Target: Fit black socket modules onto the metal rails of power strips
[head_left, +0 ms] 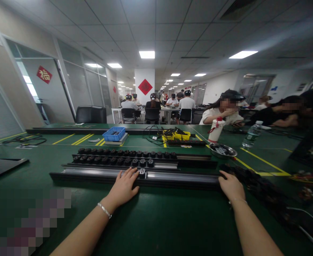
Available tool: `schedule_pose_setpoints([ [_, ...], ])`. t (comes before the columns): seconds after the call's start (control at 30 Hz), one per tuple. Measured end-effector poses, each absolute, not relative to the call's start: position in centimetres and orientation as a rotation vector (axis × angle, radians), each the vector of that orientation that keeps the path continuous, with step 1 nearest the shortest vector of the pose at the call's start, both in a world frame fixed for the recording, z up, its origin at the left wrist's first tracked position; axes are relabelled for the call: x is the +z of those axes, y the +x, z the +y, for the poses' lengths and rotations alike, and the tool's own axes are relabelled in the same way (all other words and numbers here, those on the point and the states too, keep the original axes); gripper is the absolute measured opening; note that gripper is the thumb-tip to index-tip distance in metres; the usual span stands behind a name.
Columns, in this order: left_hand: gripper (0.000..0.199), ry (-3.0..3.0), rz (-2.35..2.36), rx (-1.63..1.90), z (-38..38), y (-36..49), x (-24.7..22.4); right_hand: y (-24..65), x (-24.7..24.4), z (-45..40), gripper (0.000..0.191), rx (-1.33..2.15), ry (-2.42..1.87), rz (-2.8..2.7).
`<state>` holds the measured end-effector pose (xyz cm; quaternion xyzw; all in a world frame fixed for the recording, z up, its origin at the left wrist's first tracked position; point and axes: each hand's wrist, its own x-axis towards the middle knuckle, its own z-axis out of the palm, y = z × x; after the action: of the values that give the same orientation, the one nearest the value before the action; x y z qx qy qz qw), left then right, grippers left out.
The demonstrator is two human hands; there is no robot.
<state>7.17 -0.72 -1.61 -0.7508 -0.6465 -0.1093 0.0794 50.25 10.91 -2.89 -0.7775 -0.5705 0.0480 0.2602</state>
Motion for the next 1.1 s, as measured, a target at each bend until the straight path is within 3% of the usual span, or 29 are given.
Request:
schedule_pose_setpoints([
  [0.77, 0.059, -2.181, -1.996, -0.312, -0.6, 8.2, -1.7, 50.1, -2.7, 10.8, 0.049, 0.114, -2.111, -1.543],
  [1.1, 0.06, -2.186, -2.034, -0.304, -0.4, 8.3, -1.6, 48.1, -2.6, 9.7, 0.041, -0.226, -2.092, -1.465],
])
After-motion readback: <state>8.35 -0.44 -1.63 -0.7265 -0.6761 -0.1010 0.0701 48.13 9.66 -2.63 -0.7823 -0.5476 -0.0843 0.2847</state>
